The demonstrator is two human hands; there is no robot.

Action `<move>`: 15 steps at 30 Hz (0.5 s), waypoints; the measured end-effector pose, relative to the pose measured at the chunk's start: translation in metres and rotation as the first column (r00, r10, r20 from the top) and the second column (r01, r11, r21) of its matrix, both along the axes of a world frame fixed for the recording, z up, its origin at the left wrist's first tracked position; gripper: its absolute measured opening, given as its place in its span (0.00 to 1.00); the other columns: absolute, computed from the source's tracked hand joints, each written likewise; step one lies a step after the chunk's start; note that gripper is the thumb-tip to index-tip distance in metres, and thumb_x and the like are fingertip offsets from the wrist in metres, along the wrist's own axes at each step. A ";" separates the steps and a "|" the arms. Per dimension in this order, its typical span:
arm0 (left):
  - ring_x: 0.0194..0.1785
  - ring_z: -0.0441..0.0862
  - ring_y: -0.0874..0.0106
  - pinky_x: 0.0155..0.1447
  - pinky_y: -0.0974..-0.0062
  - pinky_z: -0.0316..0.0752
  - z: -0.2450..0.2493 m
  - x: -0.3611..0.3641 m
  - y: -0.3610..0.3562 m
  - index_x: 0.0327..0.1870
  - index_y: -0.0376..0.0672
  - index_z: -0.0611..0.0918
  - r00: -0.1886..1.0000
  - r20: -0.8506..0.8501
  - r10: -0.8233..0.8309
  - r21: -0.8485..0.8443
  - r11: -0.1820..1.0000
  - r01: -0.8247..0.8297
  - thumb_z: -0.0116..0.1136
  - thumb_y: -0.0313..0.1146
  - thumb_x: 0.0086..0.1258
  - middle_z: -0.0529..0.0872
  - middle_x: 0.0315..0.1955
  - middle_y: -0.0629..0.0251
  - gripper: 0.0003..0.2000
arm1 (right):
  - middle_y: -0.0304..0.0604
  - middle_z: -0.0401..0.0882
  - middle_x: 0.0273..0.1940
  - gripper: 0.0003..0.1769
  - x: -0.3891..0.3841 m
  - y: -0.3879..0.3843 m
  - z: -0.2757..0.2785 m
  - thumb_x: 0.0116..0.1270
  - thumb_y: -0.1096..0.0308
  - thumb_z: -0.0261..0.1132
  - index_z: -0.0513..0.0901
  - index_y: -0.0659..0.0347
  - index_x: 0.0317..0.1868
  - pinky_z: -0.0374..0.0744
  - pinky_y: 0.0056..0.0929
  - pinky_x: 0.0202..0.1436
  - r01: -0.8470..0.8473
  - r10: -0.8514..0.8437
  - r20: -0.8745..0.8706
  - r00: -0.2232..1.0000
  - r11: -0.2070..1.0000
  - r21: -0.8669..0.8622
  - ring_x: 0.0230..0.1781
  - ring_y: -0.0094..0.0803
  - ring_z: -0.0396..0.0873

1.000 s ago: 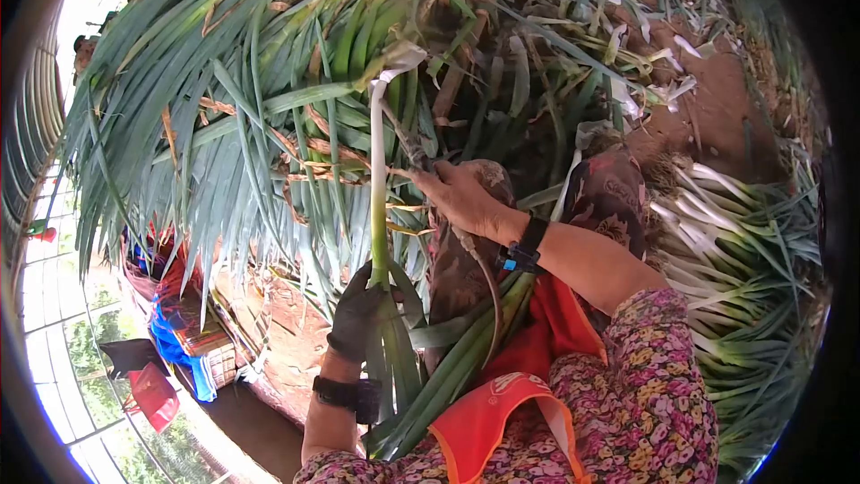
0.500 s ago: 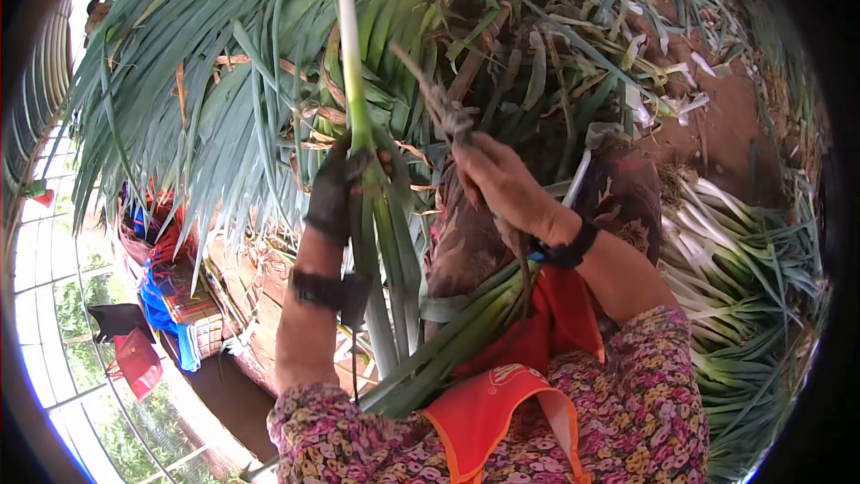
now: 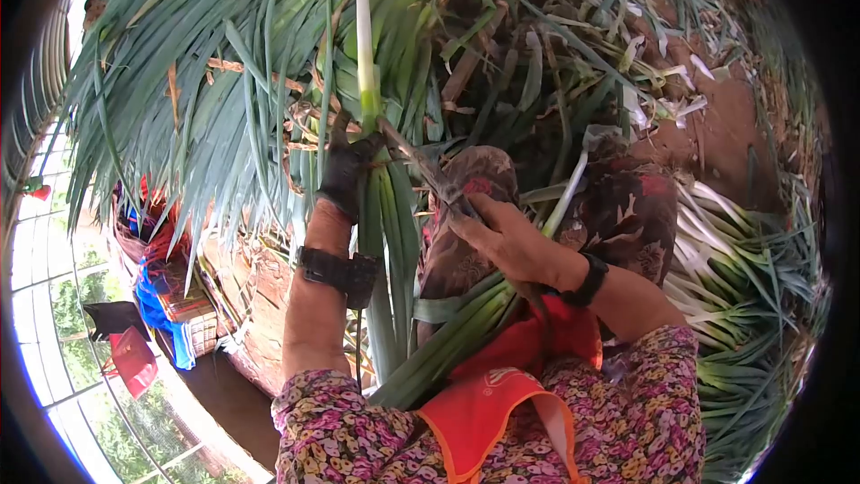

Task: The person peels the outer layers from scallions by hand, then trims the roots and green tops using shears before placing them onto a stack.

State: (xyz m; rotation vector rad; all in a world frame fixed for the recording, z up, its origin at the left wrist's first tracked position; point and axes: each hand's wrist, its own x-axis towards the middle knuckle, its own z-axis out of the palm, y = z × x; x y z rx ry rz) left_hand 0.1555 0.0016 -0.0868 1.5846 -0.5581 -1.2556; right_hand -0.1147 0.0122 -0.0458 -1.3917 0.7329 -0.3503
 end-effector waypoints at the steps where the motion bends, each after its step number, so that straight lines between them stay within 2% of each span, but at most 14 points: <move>1: 0.40 0.80 0.70 0.46 0.74 0.77 -0.001 -0.002 -0.001 0.65 0.37 0.61 1.000 0.009 0.001 0.003 1.000 -0.001 0.59 0.26 0.62 0.80 0.42 0.60 0.30 | 0.52 0.78 0.33 0.22 0.002 -0.001 -0.003 0.70 0.54 0.54 0.74 0.70 0.44 0.73 0.34 0.42 0.021 -0.021 0.017 1.000 0.999 0.036 0.34 0.35 0.76; 3: 0.40 0.80 0.70 0.47 0.74 0.77 -0.001 -0.004 -0.001 0.65 0.37 0.60 1.000 0.013 0.003 -0.001 1.000 -0.003 0.60 0.26 0.62 0.80 0.42 0.60 0.31 | 0.52 0.78 0.32 0.22 0.005 -0.007 -0.005 0.70 0.54 0.54 0.74 0.70 0.43 0.73 0.34 0.42 0.057 -0.062 0.050 0.997 0.994 0.093 0.34 0.36 0.76; 6: 0.42 0.80 0.70 0.47 0.75 0.75 -0.012 0.000 0.000 0.66 0.36 0.60 1.000 -0.009 -0.022 -0.065 0.998 0.022 0.62 0.26 0.60 0.80 0.42 0.60 0.33 | 0.53 0.78 0.32 0.22 0.014 -0.014 -0.003 0.70 0.53 0.54 0.74 0.70 0.43 0.73 0.35 0.43 0.055 -0.055 -0.003 0.998 0.993 0.109 0.35 0.39 0.77; 8: 0.42 0.80 0.71 0.46 0.75 0.75 -0.017 0.004 0.000 0.66 0.36 0.61 0.999 0.005 -0.037 -0.133 0.990 0.037 0.62 0.26 0.60 0.80 0.42 0.60 0.33 | 0.54 0.78 0.33 0.23 0.019 -0.020 -0.006 0.69 0.53 0.54 0.75 0.69 0.43 0.73 0.36 0.43 0.083 -0.083 0.019 0.996 0.996 0.030 0.36 0.43 0.78; 11: 0.42 0.79 0.74 0.46 0.77 0.75 0.001 0.001 0.003 0.65 0.35 0.63 1.000 -0.009 -0.024 -0.055 0.998 0.024 0.61 0.25 0.60 0.80 0.44 0.61 0.31 | 0.55 0.78 0.34 0.23 0.018 -0.012 -0.002 0.69 0.52 0.54 0.75 0.69 0.43 0.73 0.38 0.43 0.096 -0.097 -0.016 0.995 0.994 -0.045 0.38 0.46 0.78; 12: 0.42 0.79 0.74 0.46 0.78 0.75 0.004 0.000 0.002 0.65 0.35 0.63 0.999 0.011 -0.045 -0.059 0.997 0.046 0.60 0.25 0.61 0.80 0.43 0.61 0.30 | 0.55 0.79 0.34 0.23 0.016 -0.010 -0.001 0.68 0.52 0.54 0.75 0.69 0.43 0.73 0.38 0.43 0.097 -0.100 -0.043 0.994 0.993 -0.070 0.38 0.47 0.78; 15: 0.40 0.79 0.77 0.42 0.80 0.76 0.008 0.001 0.001 0.66 0.37 0.64 0.984 0.089 -0.152 -0.067 0.985 0.158 0.55 0.25 0.64 0.81 0.42 0.64 0.28 | 0.56 0.79 0.35 0.24 0.026 -0.009 -0.015 0.68 0.50 0.54 0.75 0.68 0.44 0.73 0.39 0.44 0.123 -0.122 0.017 0.992 0.989 -0.087 0.39 0.50 0.78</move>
